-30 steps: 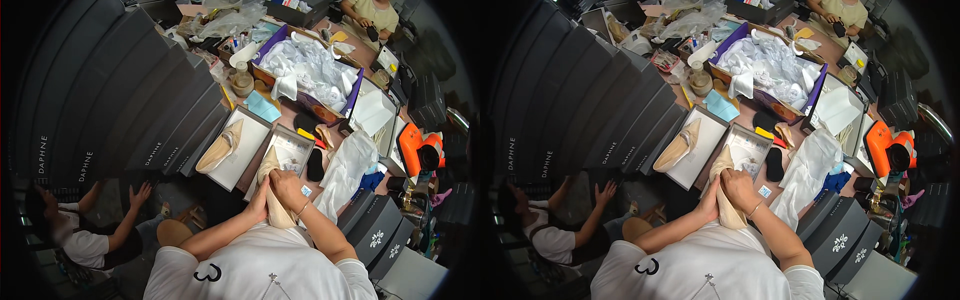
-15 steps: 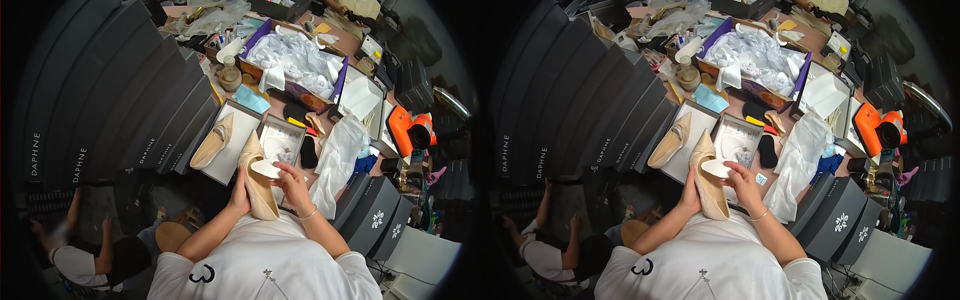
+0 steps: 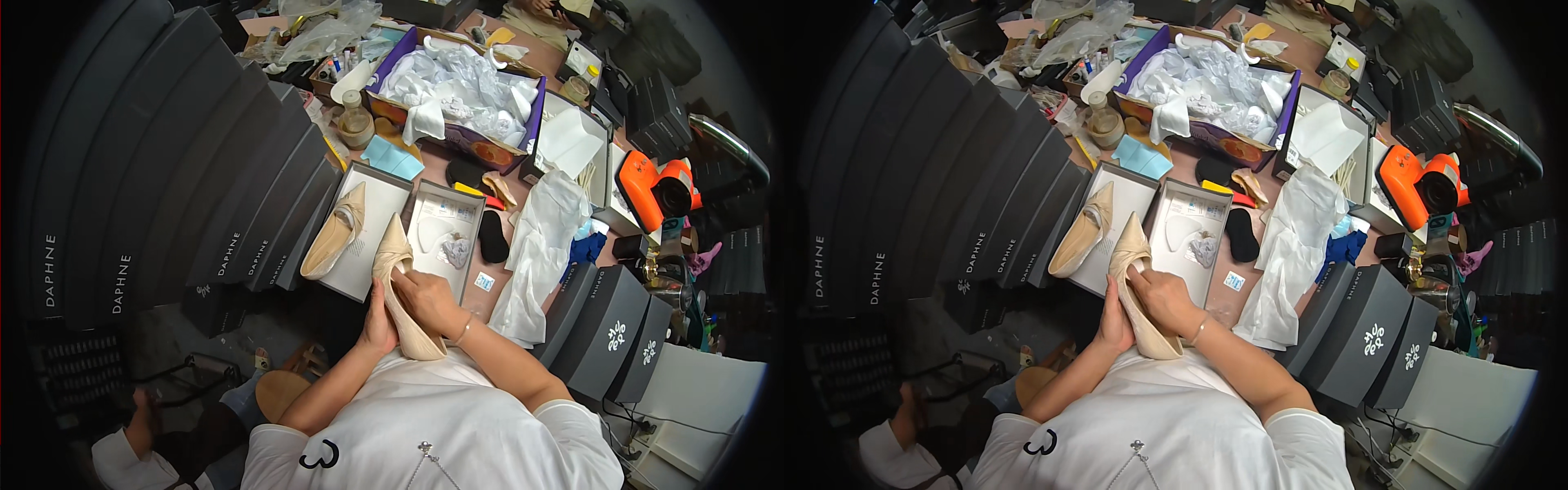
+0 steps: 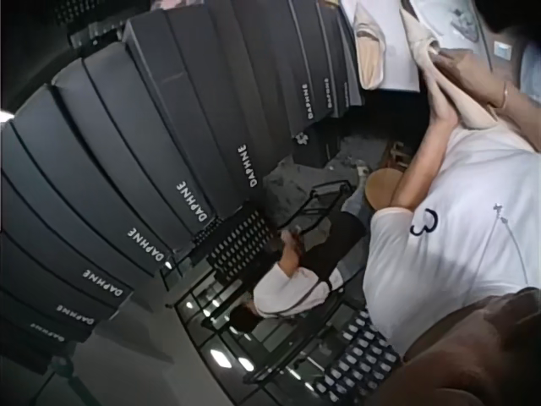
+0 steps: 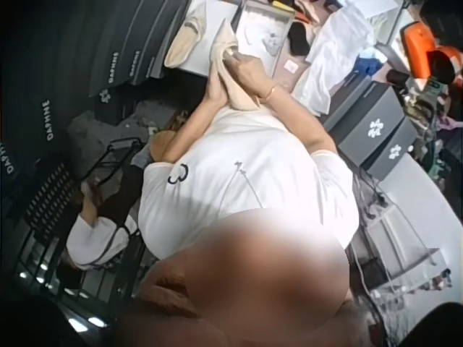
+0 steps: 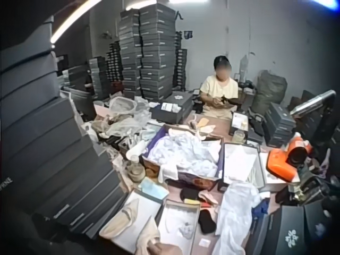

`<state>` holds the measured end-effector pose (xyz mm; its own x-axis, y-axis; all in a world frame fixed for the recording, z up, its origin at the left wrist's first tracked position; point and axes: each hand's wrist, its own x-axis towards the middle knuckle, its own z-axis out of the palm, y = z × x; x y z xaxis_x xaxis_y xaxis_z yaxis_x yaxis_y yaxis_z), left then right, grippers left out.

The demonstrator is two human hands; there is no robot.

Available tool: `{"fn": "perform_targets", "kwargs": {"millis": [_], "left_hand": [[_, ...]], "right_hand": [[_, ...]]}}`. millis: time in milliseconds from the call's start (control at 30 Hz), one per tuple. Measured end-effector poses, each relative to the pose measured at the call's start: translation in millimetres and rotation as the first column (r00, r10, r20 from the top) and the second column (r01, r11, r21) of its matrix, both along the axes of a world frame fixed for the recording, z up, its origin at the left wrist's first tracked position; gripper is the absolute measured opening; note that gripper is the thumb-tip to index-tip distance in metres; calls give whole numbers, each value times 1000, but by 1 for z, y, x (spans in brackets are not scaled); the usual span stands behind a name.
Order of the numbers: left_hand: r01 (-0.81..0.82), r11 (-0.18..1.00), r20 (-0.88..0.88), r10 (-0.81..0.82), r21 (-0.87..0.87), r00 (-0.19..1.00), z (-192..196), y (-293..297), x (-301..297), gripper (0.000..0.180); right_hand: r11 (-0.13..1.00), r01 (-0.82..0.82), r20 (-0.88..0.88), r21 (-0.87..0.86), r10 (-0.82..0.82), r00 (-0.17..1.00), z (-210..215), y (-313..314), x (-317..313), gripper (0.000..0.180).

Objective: The person is cleaning and packing a pair of high-heeled shoes into a shoebox with protective tissue paper and inserts.

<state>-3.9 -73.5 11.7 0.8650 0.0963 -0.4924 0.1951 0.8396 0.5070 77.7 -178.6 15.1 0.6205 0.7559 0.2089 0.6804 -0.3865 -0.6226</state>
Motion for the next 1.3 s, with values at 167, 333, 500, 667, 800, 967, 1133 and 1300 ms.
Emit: {"fn": "perform_targets", "kwargs": {"millis": [167,333,500,667,800,967,1133,1300], "left_hand": [[1,1000,-169,-3,-10,986,-25,12,-13,55],[-44,992,-271,11,-116,962,-27,26,-4,53],[-153,985,-196,135,-78,971,-24,28,10,58],[-118,989,-173,100,-94,980,-27,18,15,66],[-100,978,-125,125,185,984,-14,-8,15,62],[-69,997,-193,77,45,978,-18,-2,9,57],[-29,972,-183,-14,-234,983,-12,11,2,52],[-81,990,-224,53,-114,973,-30,3,1,50]], "right_hand": [[984,-133,-334,121,167,928,-11,4,46,31],[741,273,244,-614,-151,958,-98,-11,125,54],[956,256,-389,-141,-292,874,-80,1,117,28],[982,-141,-276,128,172,946,0,10,57,28],[996,-69,120,53,62,991,-8,41,52,35],[999,-1,-112,33,5,994,-47,61,41,73],[984,-88,-88,-154,75,993,-28,16,70,89],[954,-300,-404,-5,272,873,-37,-6,88,90]]}}
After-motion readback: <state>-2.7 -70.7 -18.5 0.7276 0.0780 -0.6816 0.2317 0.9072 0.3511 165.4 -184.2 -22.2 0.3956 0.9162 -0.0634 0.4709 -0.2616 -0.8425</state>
